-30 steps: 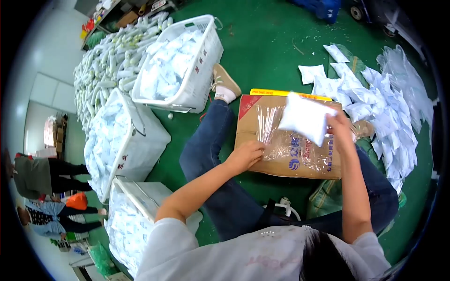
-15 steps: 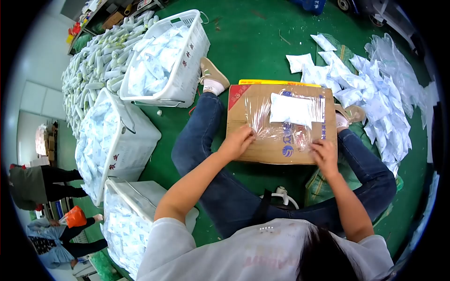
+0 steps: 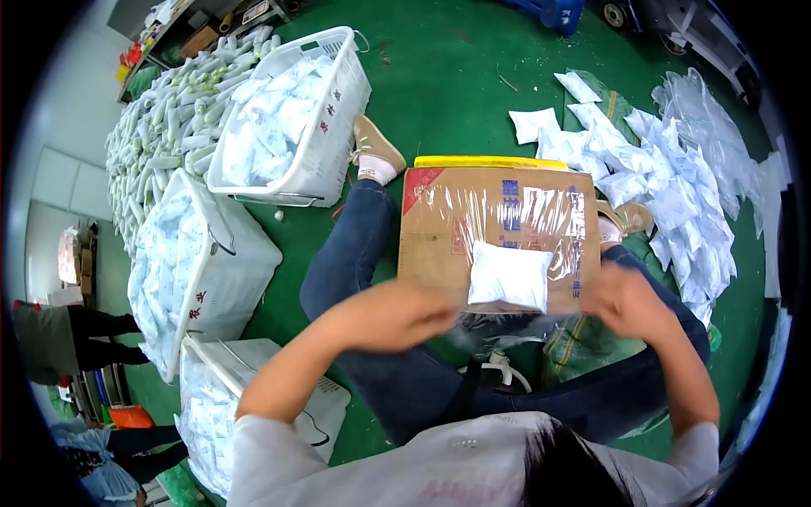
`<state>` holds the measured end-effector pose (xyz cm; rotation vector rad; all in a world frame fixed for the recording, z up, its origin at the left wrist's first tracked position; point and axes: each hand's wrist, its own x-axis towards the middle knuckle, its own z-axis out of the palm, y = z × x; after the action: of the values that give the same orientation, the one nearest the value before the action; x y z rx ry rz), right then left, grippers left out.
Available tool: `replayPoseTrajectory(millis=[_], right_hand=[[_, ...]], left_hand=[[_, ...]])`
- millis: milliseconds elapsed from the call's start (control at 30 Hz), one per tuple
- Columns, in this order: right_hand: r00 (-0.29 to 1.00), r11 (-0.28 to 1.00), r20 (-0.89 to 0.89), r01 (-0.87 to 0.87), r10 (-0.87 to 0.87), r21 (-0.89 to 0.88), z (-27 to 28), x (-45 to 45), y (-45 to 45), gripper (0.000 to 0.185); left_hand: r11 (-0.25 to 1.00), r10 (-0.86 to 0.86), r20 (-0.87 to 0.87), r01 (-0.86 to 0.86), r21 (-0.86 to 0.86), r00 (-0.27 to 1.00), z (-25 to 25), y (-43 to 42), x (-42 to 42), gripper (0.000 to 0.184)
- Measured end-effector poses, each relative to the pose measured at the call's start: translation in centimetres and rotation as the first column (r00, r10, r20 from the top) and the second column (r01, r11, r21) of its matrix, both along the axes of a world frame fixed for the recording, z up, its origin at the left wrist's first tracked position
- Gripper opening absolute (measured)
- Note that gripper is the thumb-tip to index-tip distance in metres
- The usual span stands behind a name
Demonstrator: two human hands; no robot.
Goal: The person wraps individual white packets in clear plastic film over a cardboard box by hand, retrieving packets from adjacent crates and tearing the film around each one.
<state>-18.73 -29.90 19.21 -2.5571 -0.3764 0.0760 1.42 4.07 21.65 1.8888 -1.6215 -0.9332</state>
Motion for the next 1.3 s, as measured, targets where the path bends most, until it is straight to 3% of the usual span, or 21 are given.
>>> replayPoseTrajectory(millis=[67,133,200,300,333,433,533,600,633,700,800,867,933,967,1000,1100,1133,1200,1233,1267,1300], right_hand=[[0.975,0.948,0.013,0.214,-0.223,0.235,-4.9,6.4,-0.3,0.008],[0.964,0.928,0.025,0.246,-0.263,0.278,-12.2,11.9,-1.6,0.01],[0.902,0.895,0.063,0.411,-0.427,0.17,-16.6,13.9,-0.6,0.009],[0.791,0.793,0.064,0.609,-0.608,0.004,-15.6,14.0,1.7,0.012],[0.75,0.748,0.064,0.662,-0.659,-0.051,-14.4,13.6,2.6,0.014],[0.805,0.871,0.342,0.48,-0.485,0.106,-13.9,9.4,4.7,0.013],[0.934,0.976,0.345,0.153,-0.091,-0.155,-13.5,5.4,7.1,0.061],[0.97,0.971,0.242,0.069,-0.012,-0.228,-13.7,6.1,6.1,0.075],[0.981,0.965,0.191,0.029,0.022,-0.26,-13.4,7.0,5.6,0.083],[0.988,0.936,0.151,0.035,0.02,-0.35,-12.8,8.4,5.2,0.086],[0.999,0.976,-0.033,-0.004,-0.004,-0.218,-10.3,10.9,3.9,0.081],[0.914,0.993,-0.406,0.043,0.007,0.112,-9.3,13.1,2.0,0.076],[0.577,0.802,-0.781,0.336,0.24,0.495,-9.5,15.4,0.6,0.074],[0.595,0.775,-0.771,0.37,0.225,0.512,-9.1,15.3,0.3,0.072],[0.66,0.871,-0.744,0.301,0.104,0.389,-9.8,15.4,0.2,0.072],[0.839,0.974,-0.51,0.227,-0.192,0.008,-11.2,15.4,0.3,0.058],[0.935,0.959,-0.221,0.284,-0.278,-0.001,-10.9,14.4,0.8,0.056],[0.852,0.925,0.377,0.377,-0.362,0.035,-11.0,11.2,2.5,0.055],[0.872,0.95,0.376,0.29,-0.312,0.116,-11.2,10.0,4.3,0.064],[0.935,0.969,0.273,0.245,-0.226,-0.035,-9.5,9.6,6.2,0.067],[0.921,0.944,0.325,0.282,-0.215,-0.173,-10.9,9.5,7.3,0.065]], left_hand=[[0.952,0.099,-0.331,-0.186,-0.244,0.938,-5.3,-6.4,2.5,0.019],[0.889,0.342,-0.48,-0.444,-0.114,0.808,-12.0,-13.4,5.1,0.016],[0.78,0.614,-0.061,-0.617,-0.101,0.787,-19.6,-17.9,5.2,0.011],[0.613,0.753,0.24,-0.521,-0.594,0.613,-20.1,-18.5,2.2,0.007],[0.658,0.729,0.243,-0.556,-0.507,0.64,-20.2,-18.4,1.7,0.007],[0.754,0.655,0.252,-0.596,-0.277,0.712,-20.0,-18.3,2.7,0.007],[0.779,0.627,0.219,-0.607,-0.157,0.748,-21.0,-18.7,3.0,0.01],[0.818,0.575,0.192,-0.551,-0.167,0.796,-22.8,-18.7,4.0,0.018],[0.79,0.611,-0.065,-0.613,-0.001,0.789,-22.1,-18.7,4.9,0.026],[0.739,0.667,-0.504,-0.573,0.355,0.549,-20.4,-17.5,7.2,0.041],[0.495,0.776,-0.597,-0.783,0.376,0.204,-14.6,-14.0,6.9,0.059],[0.621,0.601,-0.621,-0.783,-0.034,0.503,-16.8,-11.3,4.6,0.067],[0.634,0.545,-0.496,-0.719,-0.284,0.676,-17.5,-9.6,1.8,0.073],[0.621,0.579,-0.405,-0.705,-0.344,0.708,-17.3,-9.7,0.6,0.075],[0.604,0.611,-0.313,-0.683,-0.411,0.728,-17.1,-10.1,0.0,0.076],[0.612,0.659,-0.359,-0.749,-0.255,0.661,-18.0,-11.6,1.2,0.068],[0.61,0.686,-0.337,-0.762,-0.217,0.645,-18.5,-12.1,1.8,0.064],[0.67,0.698,-0.258,-0.736,-0.091,0.668,-18.7,-13.4,2.8,0.051],[0.697,0.705,-0.215,-0.716,0.036,0.676,-17.7,-14.1,3.3,0.051],[0.714,0.7,-0.166,-0.682,0.156,0.694,-16.9,-14.7,3.9,0.052],[0.703,0.71,-0.16,-0.705,0.098,0.686,-18.5,-15.2,4.5,0.051]])
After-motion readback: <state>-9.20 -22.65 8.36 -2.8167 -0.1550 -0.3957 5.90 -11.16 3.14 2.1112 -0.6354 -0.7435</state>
